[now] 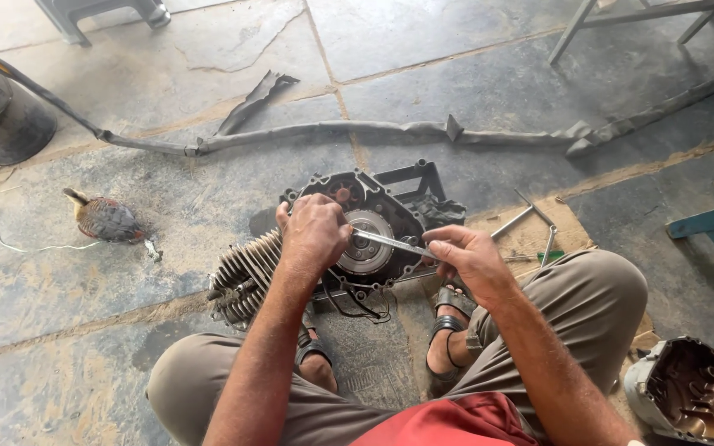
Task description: The person disassembles a motorcycle engine by using a wrench and a screwdriver to loosen and remove bolts from the internal components. They then pull out the central gear assembly and clutch plates by hand, setting them aside on the floor.
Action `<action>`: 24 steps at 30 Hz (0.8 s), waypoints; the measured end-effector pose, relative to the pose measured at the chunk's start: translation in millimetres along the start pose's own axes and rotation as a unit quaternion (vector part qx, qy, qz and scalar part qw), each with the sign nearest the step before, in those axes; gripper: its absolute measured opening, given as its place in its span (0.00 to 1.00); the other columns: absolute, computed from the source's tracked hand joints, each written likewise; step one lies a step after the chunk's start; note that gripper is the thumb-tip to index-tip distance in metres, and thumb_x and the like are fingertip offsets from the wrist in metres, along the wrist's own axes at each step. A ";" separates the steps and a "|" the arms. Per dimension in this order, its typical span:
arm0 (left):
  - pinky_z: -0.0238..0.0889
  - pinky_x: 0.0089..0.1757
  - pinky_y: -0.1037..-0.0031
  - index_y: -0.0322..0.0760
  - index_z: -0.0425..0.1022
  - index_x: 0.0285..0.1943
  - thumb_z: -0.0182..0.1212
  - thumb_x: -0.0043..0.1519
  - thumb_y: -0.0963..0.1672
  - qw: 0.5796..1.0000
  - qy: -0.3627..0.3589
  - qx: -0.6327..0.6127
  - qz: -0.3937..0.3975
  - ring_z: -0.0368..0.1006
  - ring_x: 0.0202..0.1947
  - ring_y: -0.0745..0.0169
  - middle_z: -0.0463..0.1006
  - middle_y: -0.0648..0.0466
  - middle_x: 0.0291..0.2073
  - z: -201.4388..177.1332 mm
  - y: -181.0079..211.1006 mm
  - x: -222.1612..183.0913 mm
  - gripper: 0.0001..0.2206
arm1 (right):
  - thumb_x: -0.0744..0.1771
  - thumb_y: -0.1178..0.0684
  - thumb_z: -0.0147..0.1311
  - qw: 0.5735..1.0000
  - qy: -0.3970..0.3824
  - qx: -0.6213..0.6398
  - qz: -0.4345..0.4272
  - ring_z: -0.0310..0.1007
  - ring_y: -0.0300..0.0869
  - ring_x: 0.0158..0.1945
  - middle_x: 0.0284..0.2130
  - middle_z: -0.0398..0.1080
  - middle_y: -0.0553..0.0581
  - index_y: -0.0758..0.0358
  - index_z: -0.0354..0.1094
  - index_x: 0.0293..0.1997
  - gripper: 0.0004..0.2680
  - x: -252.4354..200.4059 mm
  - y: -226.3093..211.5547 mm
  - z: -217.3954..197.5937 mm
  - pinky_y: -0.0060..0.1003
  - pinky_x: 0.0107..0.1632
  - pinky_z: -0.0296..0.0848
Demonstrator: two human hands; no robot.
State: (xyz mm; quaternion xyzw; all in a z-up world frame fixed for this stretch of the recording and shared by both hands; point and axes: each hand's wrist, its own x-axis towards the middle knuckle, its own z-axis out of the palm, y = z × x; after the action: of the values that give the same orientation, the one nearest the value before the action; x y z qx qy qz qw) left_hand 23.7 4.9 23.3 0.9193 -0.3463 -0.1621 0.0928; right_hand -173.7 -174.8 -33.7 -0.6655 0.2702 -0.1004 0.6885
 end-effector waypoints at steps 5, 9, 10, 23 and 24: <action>0.37 0.68 0.41 0.47 0.83 0.47 0.65 0.62 0.49 1.000 -0.023 0.009 -0.014 0.61 0.65 0.56 0.73 0.55 0.59 -8.9 4.0 0.8 0.10 | 0.67 0.57 0.54 0.993 0.009 -0.118 0.027 0.73 0.40 0.24 0.28 0.79 0.61 0.68 0.77 0.49 0.10 -13.2 2.5 26.7 0.36 0.28 0.74; 0.42 0.67 0.45 0.49 0.82 0.51 0.64 0.63 0.48 0.999 -0.021 0.035 -0.009 0.64 0.62 0.56 0.76 0.53 0.54 -4.0 6.9 4.2 0.09 | 0.69 0.54 0.48 0.969 -0.126 0.024 0.210 0.79 0.43 0.29 0.30 0.78 0.62 0.68 0.73 0.49 0.10 -31.5 28.1 82.7 0.38 0.33 0.77; 0.40 0.67 0.43 0.49 0.83 0.49 0.65 0.63 0.48 0.999 -0.009 0.041 -0.001 0.63 0.62 0.56 0.75 0.53 0.55 -4.5 8.0 6.7 0.09 | 0.69 0.53 0.47 0.953 -0.146 0.093 0.250 0.81 0.44 0.32 0.32 0.79 0.62 0.69 0.71 0.50 0.10 -28.1 34.9 104.8 0.38 0.37 0.80; 0.32 0.68 0.40 0.52 0.85 0.43 0.65 0.61 0.44 0.994 0.026 0.042 0.098 0.60 0.65 0.58 0.74 0.56 0.58 -0.5 -8.3 3.7 0.06 | 0.75 0.50 0.43 0.947 -0.234 0.220 0.009 0.70 0.36 0.42 0.44 0.65 0.59 0.72 0.59 0.57 0.12 27.4 29.9 228.1 0.36 0.41 0.76; 0.32 0.69 0.39 0.52 0.85 0.42 0.64 0.62 0.44 0.995 0.020 0.042 0.087 0.60 0.65 0.59 0.74 0.56 0.59 -0.6 -11.0 -0.9 0.06 | 0.76 0.50 0.44 0.949 -0.246 0.196 -0.008 0.68 0.37 0.42 0.43 0.65 0.60 0.74 0.59 0.57 0.12 20.9 37.0 222.3 0.38 0.41 0.75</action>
State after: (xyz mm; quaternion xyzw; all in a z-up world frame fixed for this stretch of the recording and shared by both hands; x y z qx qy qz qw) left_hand 29.9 13.7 21.0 0.8918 -0.4295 -0.1206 0.0750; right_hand -52.1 10.0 -81.7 -0.5239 0.0624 0.0100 0.8494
